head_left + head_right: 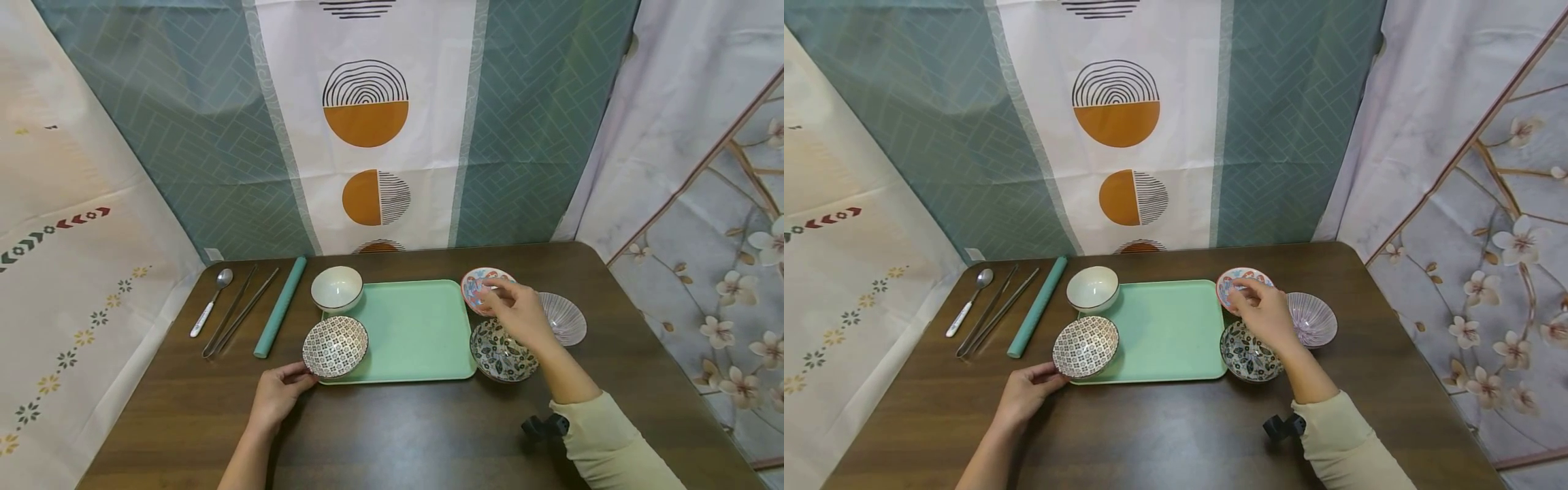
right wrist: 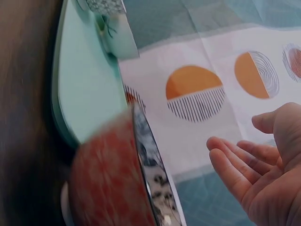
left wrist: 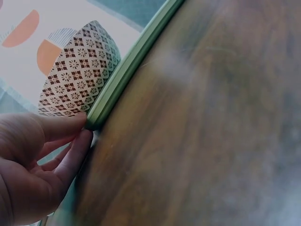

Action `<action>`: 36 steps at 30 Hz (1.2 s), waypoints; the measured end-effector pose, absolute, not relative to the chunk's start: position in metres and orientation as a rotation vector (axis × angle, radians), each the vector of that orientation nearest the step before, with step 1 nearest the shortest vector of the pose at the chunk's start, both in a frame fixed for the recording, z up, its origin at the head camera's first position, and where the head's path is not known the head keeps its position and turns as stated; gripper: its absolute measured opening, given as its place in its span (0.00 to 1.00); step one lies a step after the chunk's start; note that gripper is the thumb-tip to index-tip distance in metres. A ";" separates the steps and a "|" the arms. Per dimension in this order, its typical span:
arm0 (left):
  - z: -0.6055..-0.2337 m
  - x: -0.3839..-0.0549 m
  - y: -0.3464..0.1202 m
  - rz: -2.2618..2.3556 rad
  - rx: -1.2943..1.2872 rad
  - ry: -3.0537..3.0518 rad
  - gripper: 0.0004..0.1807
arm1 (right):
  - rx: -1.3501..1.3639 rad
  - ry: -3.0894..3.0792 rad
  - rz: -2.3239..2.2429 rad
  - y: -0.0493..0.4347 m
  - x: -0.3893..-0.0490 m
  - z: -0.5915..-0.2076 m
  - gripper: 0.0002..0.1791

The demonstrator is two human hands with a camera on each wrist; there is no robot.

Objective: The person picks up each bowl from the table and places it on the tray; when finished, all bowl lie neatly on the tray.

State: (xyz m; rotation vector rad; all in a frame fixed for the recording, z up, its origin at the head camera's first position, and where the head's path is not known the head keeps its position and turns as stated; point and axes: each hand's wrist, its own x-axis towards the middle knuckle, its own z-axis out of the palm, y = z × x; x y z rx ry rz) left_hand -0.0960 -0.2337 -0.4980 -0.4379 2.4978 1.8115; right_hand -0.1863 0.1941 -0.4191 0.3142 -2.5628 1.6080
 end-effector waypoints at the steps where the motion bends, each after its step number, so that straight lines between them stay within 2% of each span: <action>1: -0.497 -0.096 -0.234 1.815 -0.451 2.492 0.17 | 0.302 -2.570 1.580 0.198 -0.186 -0.419 0.24; 9: -0.495 -0.096 -0.239 1.846 -0.511 2.442 0.16 | 0.279 -2.520 1.427 0.230 -0.188 -0.414 0.22; 15: -0.495 -0.095 -0.245 1.899 -0.551 2.397 0.16 | 0.261 -2.501 1.132 0.256 -0.199 -0.416 0.19; 19: -0.497 -0.097 -0.241 1.967 -0.552 2.361 0.15 | 0.243 -2.517 0.921 0.290 -0.202 -0.427 0.18; 26: -0.503 -0.107 -0.229 1.992 -0.436 2.329 0.13 | 0.248 -2.805 0.718 0.354 -0.185 -0.461 0.20; 31: -0.503 -0.103 -0.233 2.006 -0.494 2.325 0.13 | 0.340 -2.882 0.759 0.361 -0.188 -0.474 0.14; 36: -0.501 -0.101 -0.237 2.027 -0.514 2.317 0.13 | 0.323 -2.852 0.877 0.355 -0.196 -0.468 0.13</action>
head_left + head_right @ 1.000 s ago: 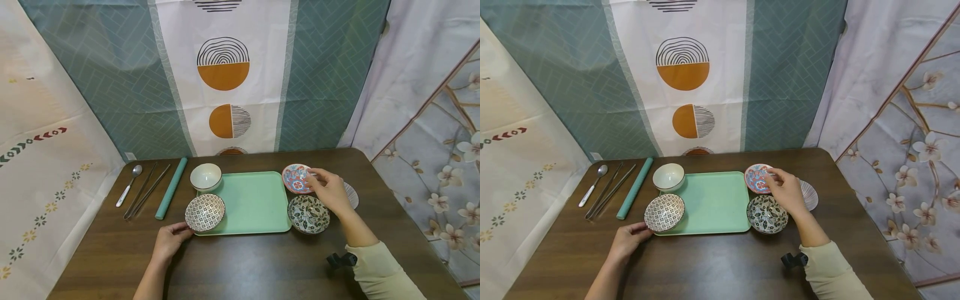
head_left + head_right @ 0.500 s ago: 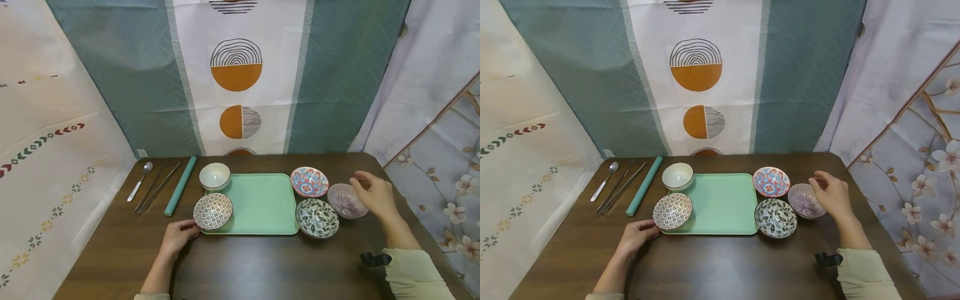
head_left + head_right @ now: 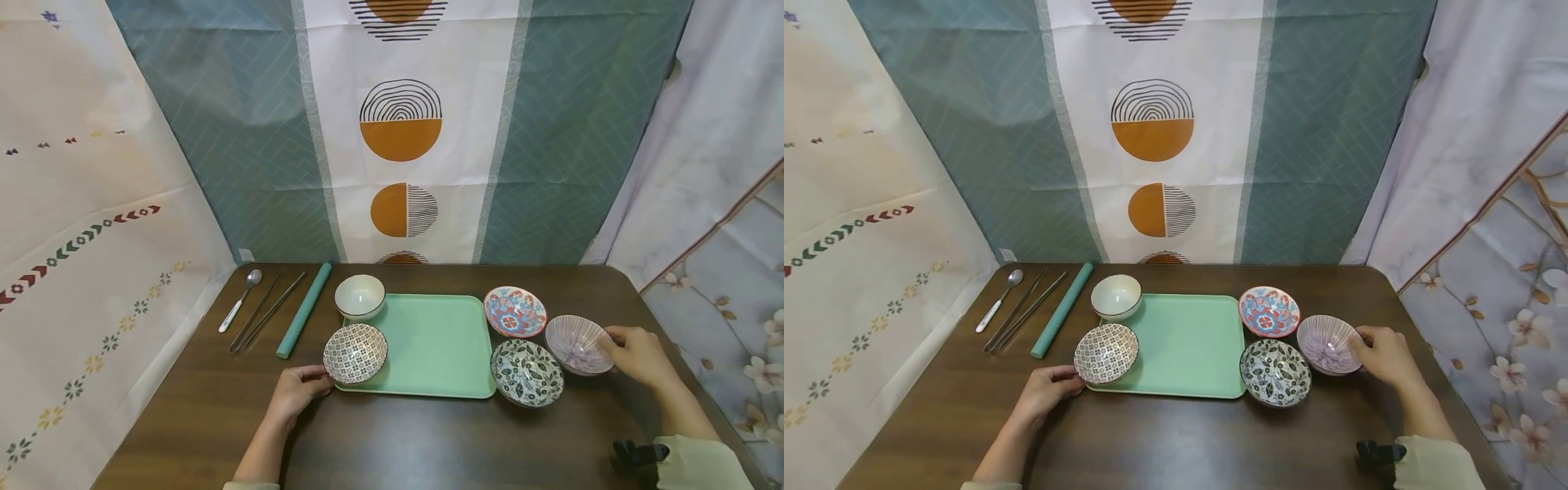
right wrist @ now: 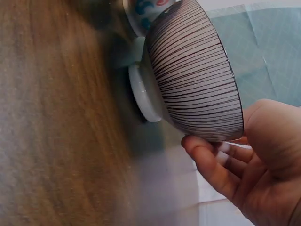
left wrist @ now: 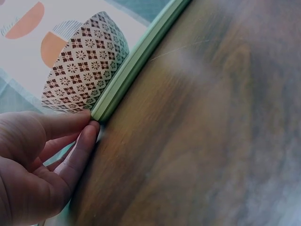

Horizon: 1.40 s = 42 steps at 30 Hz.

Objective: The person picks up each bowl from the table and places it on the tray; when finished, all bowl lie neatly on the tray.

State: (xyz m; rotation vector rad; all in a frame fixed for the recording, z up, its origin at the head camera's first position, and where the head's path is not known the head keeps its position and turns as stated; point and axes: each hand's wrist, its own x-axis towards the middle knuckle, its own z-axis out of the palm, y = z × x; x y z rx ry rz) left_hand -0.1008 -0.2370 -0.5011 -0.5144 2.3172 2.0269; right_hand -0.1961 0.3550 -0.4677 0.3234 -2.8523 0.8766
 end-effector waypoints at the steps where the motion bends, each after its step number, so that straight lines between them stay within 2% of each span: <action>1: -0.502 -0.100 -0.237 2.027 -0.517 2.315 0.13 | 0.310 -2.842 0.892 0.355 -0.196 -0.466 0.13; 9: -0.505 -0.096 -0.241 2.001 -0.543 2.324 0.13 | 0.274 -2.744 1.043 0.331 -0.204 -0.437 0.17; 19: -0.504 -0.096 -0.241 1.995 -0.554 2.319 0.13 | 0.308 -2.741 1.264 0.233 -0.225 -0.410 0.13; 30: -0.504 -0.100 -0.242 1.995 -0.536 2.315 0.14 | 0.345 -2.828 1.456 0.129 -0.235 -0.435 0.13; 42: -0.501 -0.103 -0.239 1.989 -0.521 2.305 0.14 | 0.237 -2.949 1.481 0.074 -0.232 -0.457 0.10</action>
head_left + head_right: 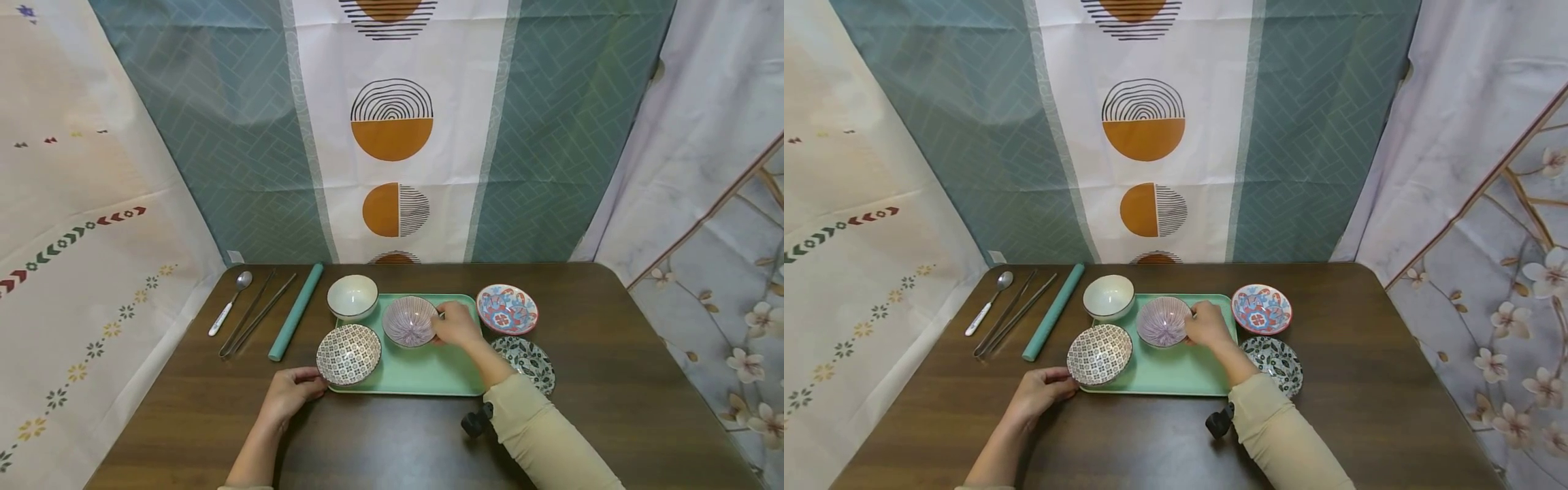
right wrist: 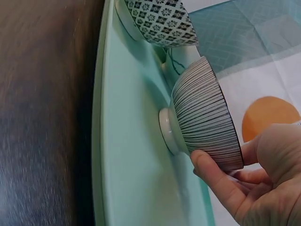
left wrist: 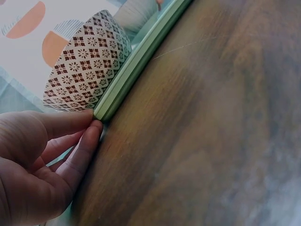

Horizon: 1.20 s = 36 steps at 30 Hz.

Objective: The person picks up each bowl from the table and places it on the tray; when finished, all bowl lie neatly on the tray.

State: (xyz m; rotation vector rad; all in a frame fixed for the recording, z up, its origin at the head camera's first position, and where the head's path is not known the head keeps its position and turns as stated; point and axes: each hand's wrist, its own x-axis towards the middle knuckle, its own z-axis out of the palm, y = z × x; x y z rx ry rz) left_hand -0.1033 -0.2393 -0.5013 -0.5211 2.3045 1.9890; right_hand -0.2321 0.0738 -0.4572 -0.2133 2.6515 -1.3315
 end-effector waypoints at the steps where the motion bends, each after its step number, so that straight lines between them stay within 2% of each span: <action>1: -0.501 -0.103 -0.239 1.986 -0.519 2.306 0.14 | -0.214 2.647 -1.341 0.072 -0.232 -0.458 0.10; 7: -0.500 -0.103 -0.239 1.982 -0.528 2.301 0.15 | -0.221 2.563 -1.395 0.069 -0.231 -0.457 0.12; 12: -0.501 -0.104 -0.239 1.983 -0.516 2.298 0.15 | -0.299 2.607 -1.258 0.079 -0.228 -0.440 0.20; 17: -0.502 -0.104 -0.240 1.986 -0.525 2.292 0.14 | -0.388 2.713 -1.157 0.105 -0.227 -0.414 0.22; 23: -0.500 -0.104 -0.239 1.986 -0.520 2.290 0.15 | -0.404 2.833 -1.127 0.157 -0.234 -0.397 0.25; 28: -0.501 -0.104 -0.239 1.988 -0.521 2.295 0.14 | -0.374 2.972 -1.058 0.201 -0.243 -0.401 0.25; 36: -0.502 -0.104 -0.239 1.990 -0.512 2.308 0.14 | -0.329 3.098 -0.935 0.246 -0.251 -0.432 0.24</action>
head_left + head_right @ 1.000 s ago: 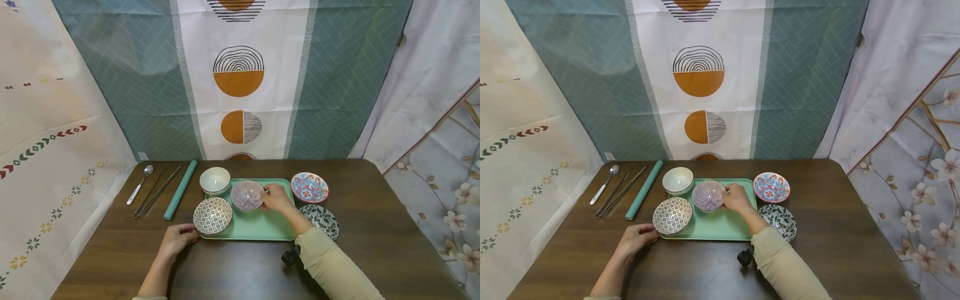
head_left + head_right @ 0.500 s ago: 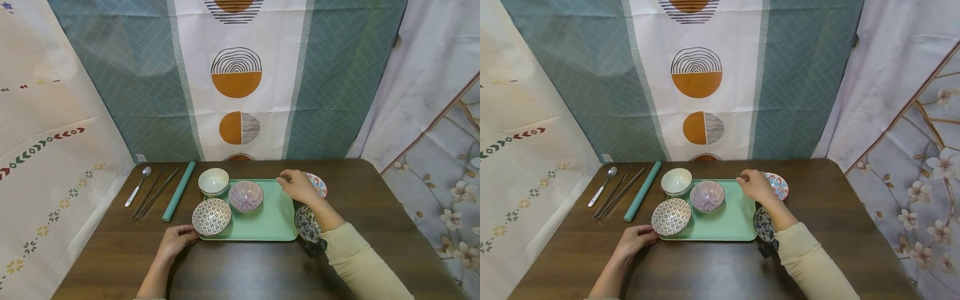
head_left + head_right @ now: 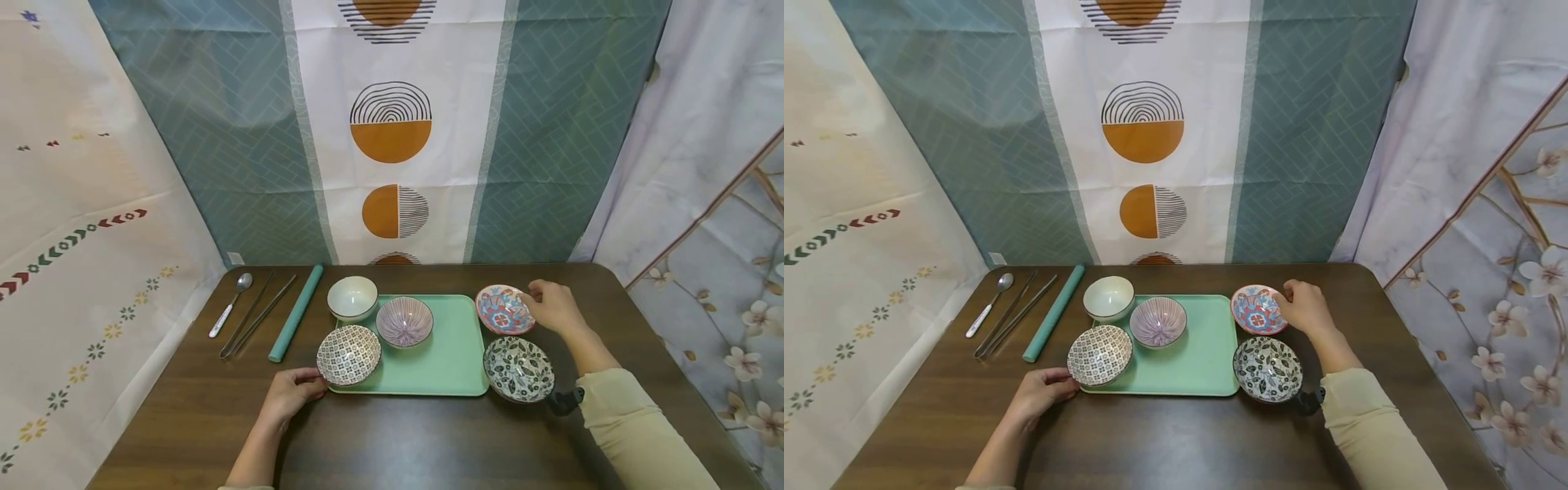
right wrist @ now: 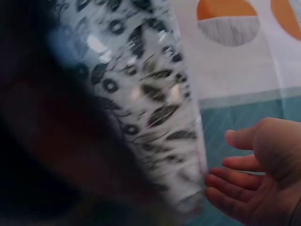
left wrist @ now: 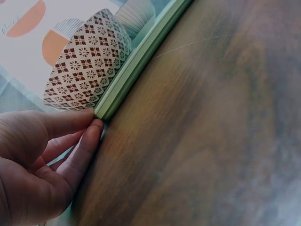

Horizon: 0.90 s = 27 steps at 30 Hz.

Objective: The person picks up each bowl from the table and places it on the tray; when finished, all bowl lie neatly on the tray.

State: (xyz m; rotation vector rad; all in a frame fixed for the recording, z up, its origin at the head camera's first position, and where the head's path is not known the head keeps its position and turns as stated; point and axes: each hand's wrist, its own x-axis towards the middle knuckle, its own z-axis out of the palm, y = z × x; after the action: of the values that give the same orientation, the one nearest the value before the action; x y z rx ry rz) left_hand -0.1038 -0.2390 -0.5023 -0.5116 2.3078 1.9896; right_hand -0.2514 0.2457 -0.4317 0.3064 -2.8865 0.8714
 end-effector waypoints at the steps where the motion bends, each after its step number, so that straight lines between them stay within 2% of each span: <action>1: -0.502 -0.104 -0.239 1.989 -0.509 2.308 0.14 | 0.302 -2.902 0.863 0.249 -0.251 -0.436 0.24; 10: -0.503 -0.104 -0.239 2.009 -0.495 2.302 0.15 | 0.280 -2.994 1.022 0.256 -0.257 -0.461 0.15; 16: -0.503 -0.106 -0.239 1.994 -0.497 2.302 0.15 | 0.240 -2.934 1.175 0.259 -0.262 -0.466 0.15; 21: -0.503 -0.107 -0.238 1.985 -0.498 2.291 0.16 | 0.206 -2.891 1.292 0.259 -0.264 -0.459 0.16; 27: -0.502 -0.106 -0.239 1.991 -0.514 2.277 0.17 | 0.233 -2.906 1.329 0.245 -0.268 -0.432 0.17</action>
State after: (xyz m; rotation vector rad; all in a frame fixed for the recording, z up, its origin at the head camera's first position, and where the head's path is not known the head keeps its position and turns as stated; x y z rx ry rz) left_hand -0.1058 -0.2385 -0.5023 -0.5135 2.2771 1.9909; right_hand -0.2679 0.2452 -0.4323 0.2334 -2.9055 1.3291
